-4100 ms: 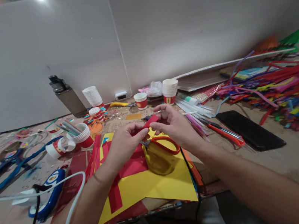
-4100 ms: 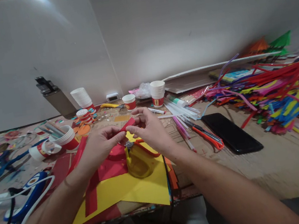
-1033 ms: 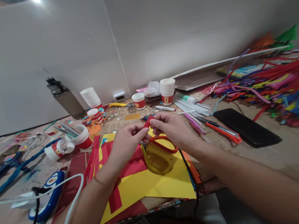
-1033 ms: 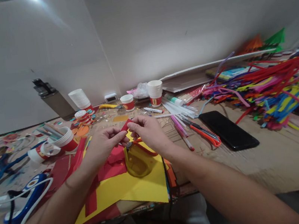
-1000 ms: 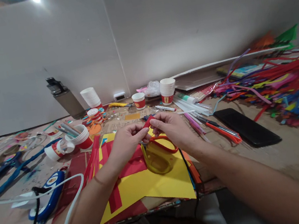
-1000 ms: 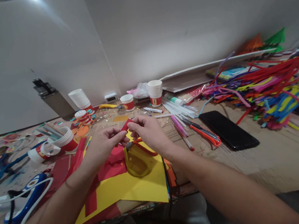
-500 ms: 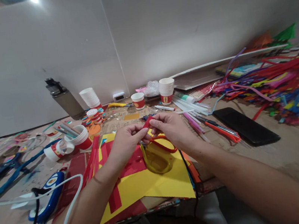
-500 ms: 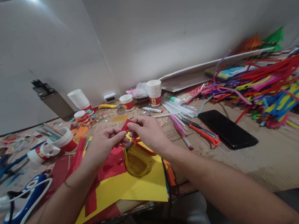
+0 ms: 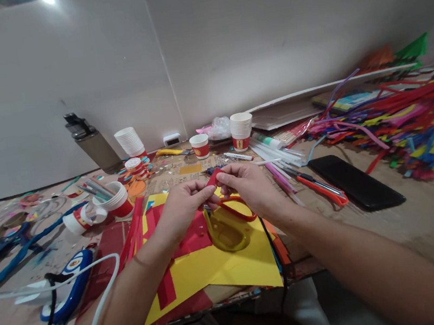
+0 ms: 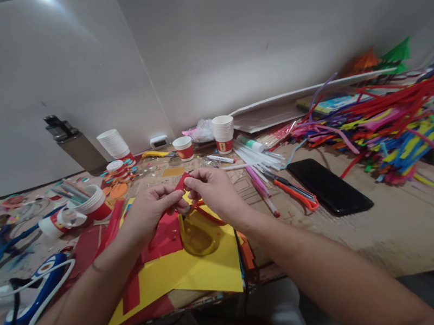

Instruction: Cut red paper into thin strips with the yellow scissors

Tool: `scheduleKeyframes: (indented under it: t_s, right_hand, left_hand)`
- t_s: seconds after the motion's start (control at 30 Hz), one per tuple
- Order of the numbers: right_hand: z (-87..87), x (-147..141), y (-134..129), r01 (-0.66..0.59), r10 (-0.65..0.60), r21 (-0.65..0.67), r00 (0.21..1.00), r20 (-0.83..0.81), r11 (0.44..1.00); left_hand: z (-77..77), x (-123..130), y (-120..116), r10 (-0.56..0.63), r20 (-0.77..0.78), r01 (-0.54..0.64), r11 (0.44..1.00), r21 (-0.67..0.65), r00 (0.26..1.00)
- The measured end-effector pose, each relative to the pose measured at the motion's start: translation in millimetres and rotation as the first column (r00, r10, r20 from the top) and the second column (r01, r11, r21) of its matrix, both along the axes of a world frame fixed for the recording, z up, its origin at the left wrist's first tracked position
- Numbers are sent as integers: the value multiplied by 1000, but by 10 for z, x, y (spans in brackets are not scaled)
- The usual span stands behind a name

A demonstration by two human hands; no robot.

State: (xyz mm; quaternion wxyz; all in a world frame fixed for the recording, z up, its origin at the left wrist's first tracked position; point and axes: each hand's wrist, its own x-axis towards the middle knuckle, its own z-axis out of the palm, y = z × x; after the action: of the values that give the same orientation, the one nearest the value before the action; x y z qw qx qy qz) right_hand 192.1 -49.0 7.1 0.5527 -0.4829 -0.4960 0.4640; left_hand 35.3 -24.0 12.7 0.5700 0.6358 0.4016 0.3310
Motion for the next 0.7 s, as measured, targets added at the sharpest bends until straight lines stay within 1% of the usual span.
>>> scheduleKeyframes:
  t_s: [0.27,0.53,0.6,0.7]
  right_hand:
    - [-20,36,17,-8,6,35,997,74,999]
    - [66,38,-14,51,-73,102,971,228,993]
    - [74,45,-12,36,-58,104,975,213,994]
    - [36,69,18,-6,-6,95,992,128,995]
  left_hand:
    - [-14,13,14,-32,-1,32,999,-14,999]
    - [-49,51,54,-39,49,41,998,-38,998]
    - [-45,61,62,-31,66,35,997,-62,997]
    - [-42,70,69,-31,103,42,994,-102,994]
